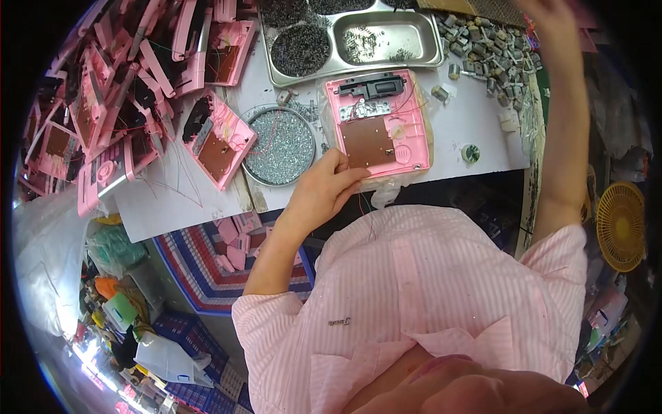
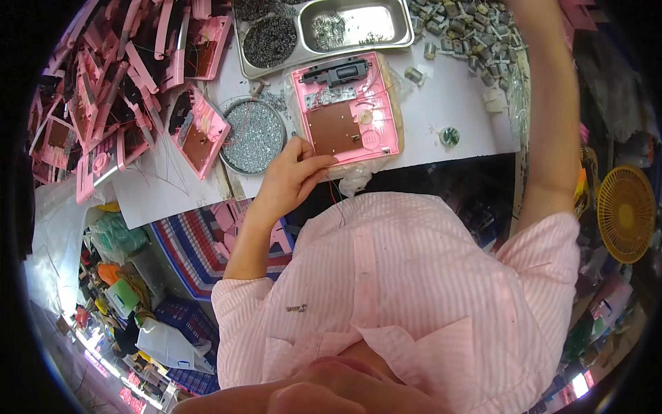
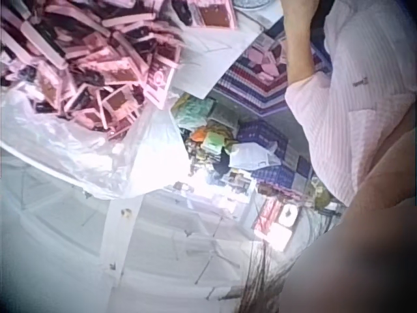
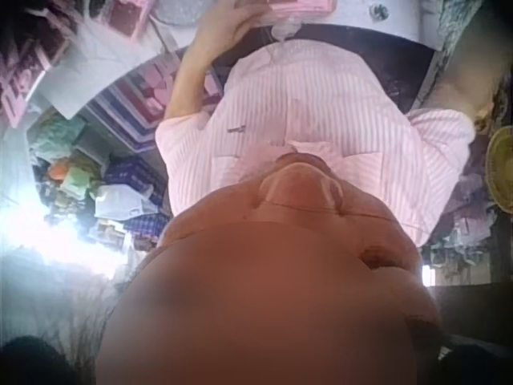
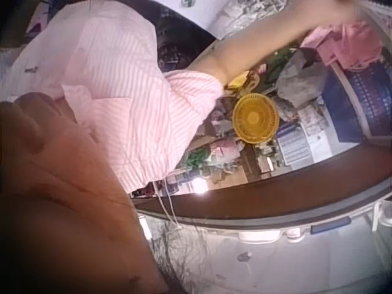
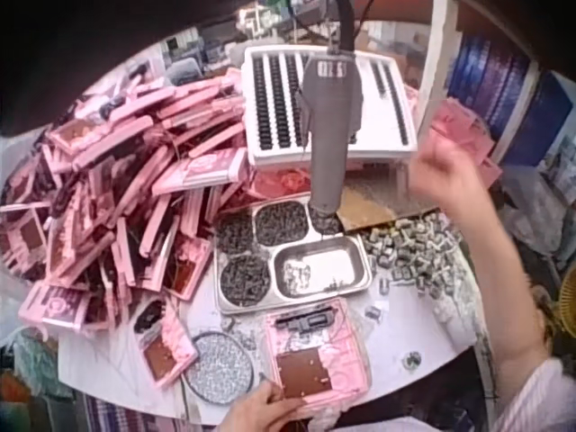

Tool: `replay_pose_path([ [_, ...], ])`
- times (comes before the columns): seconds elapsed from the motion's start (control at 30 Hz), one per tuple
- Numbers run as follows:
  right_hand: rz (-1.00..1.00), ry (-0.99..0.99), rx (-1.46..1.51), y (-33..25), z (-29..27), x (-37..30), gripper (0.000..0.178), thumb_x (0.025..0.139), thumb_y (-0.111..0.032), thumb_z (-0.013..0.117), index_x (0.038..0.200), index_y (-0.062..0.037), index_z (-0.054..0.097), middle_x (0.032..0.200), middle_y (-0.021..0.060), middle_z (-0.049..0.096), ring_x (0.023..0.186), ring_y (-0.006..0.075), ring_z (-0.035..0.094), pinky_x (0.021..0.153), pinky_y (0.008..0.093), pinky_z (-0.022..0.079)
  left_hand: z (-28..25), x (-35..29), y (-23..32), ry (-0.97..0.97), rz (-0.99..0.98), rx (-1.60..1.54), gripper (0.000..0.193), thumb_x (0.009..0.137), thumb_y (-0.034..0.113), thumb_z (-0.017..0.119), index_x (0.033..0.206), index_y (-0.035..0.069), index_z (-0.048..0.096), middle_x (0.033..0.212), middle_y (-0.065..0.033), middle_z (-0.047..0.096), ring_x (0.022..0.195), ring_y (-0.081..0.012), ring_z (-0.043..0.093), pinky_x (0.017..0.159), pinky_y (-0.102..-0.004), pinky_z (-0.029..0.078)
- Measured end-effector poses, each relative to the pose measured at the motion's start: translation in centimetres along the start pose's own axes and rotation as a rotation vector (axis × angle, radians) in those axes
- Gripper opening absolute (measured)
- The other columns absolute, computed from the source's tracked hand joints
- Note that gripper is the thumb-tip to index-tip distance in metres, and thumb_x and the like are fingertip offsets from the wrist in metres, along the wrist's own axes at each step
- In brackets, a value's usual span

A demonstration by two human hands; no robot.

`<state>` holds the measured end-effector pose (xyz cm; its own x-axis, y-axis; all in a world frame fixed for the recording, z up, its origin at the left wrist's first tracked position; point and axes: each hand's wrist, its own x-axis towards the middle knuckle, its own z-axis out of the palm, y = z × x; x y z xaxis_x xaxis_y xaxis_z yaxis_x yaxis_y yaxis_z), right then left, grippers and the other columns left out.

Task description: Assembling and soldering electronic components inside pink plastic housings at a workbench.

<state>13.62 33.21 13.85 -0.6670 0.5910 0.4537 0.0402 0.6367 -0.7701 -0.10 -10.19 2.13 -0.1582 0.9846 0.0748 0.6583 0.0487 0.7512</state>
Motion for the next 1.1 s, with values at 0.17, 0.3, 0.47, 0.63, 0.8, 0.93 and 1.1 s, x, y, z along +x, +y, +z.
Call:
replay_pose_path([
  [0.17,0.248,-0.475,0.103,-5.9,9.9,-19.7,0.017,0.085,-0.012,0.074,0.101,-0.0069,0.072,0.091,0.0029,0.070,0.087,0.0178,0.062,0.079,0.0325,0.048,-0.1,-0.5,-0.3,0.025,0.007,-0.045,0.030,0.081,0.004,0.077,0.110,0.013,0.076,0.086,-0.0068,0.047,0.079,-0.0235,0.054,0.067,-0.0338,0.047],
  [0.3,-0.137,-0.369,-0.325,-7.0,12.4,-21.6,0.014,0.077,-0.012,0.076,0.090,-0.0103,0.070,0.093,0.0013,0.068,0.091,0.0254,0.057,0.081,0.0367,0.045,-0.1,-0.3,-0.1,0.027,0.009,-0.043,0.032,0.079,0.004,0.077,0.110,0.013,0.077,0.085,-0.0064,0.046,0.078,-0.0227,0.053,0.066,-0.0334,0.047],
  [0.47,-0.131,-0.336,-0.180,-5.6,12.9,-22.2,0.017,0.072,-0.012,0.082,0.084,-0.0091,0.070,0.094,0.0016,0.069,0.093,0.0259,0.058,0.081,0.0373,0.047,0.1,-0.2,-0.2,0.059,0.019,-0.057,0.032,0.079,0.004,0.078,0.109,0.012,0.077,0.084,-0.0060,0.045,0.076,-0.0223,0.052,0.064,-0.0335,0.046],
  [0.63,-0.119,-0.301,-0.041,-4.6,13.1,-22.2,0.019,0.069,-0.010,0.086,0.081,-0.0064,0.072,0.093,0.0027,0.071,0.090,0.0260,0.058,0.078,0.0355,0.050,0.0,-0.2,-0.1,0.049,-0.011,-0.067,0.031,0.079,0.003,0.078,0.109,0.012,0.078,0.083,-0.0055,0.044,0.075,-0.0211,0.051,0.063,-0.0327,0.045],
  [0.8,-0.109,-0.307,0.054,-3.5,13.0,-22.3,0.021,0.068,-0.010,0.087,0.082,-0.0063,0.072,0.092,0.0033,0.071,0.091,0.0257,0.058,0.078,0.0349,0.050,-0.1,-0.2,-0.2,0.034,-0.014,-0.063,0.031,0.079,0.003,0.078,0.109,0.012,0.078,0.083,-0.0050,0.044,0.075,-0.0205,0.050,0.064,-0.0317,0.044],
  [0.93,-0.133,-0.311,0.033,-3.6,13.0,-22.2,0.019,0.070,-0.010,0.085,0.081,-0.0070,0.071,0.092,0.0026,0.071,0.091,0.0252,0.059,0.077,0.0345,0.050,0.0,-0.1,-0.2,0.031,-0.017,-0.079,0.032,0.078,0.002,0.078,0.109,0.011,0.078,0.083,-0.0048,0.045,0.076,-0.0202,0.050,0.064,-0.0316,0.044],
  [1.1,-0.263,-0.320,-0.210,-5.0,13.4,-22.2,0.016,0.071,-0.012,0.081,0.081,-0.0083,0.068,0.093,0.0005,0.067,0.090,0.0241,0.059,0.076,0.0347,0.050,-0.3,0.0,-0.3,0.026,-0.023,-0.083,0.033,0.077,0.002,0.078,0.109,0.011,0.078,0.083,-0.0048,0.045,0.076,-0.0202,0.049,0.065,-0.0312,0.044],
])
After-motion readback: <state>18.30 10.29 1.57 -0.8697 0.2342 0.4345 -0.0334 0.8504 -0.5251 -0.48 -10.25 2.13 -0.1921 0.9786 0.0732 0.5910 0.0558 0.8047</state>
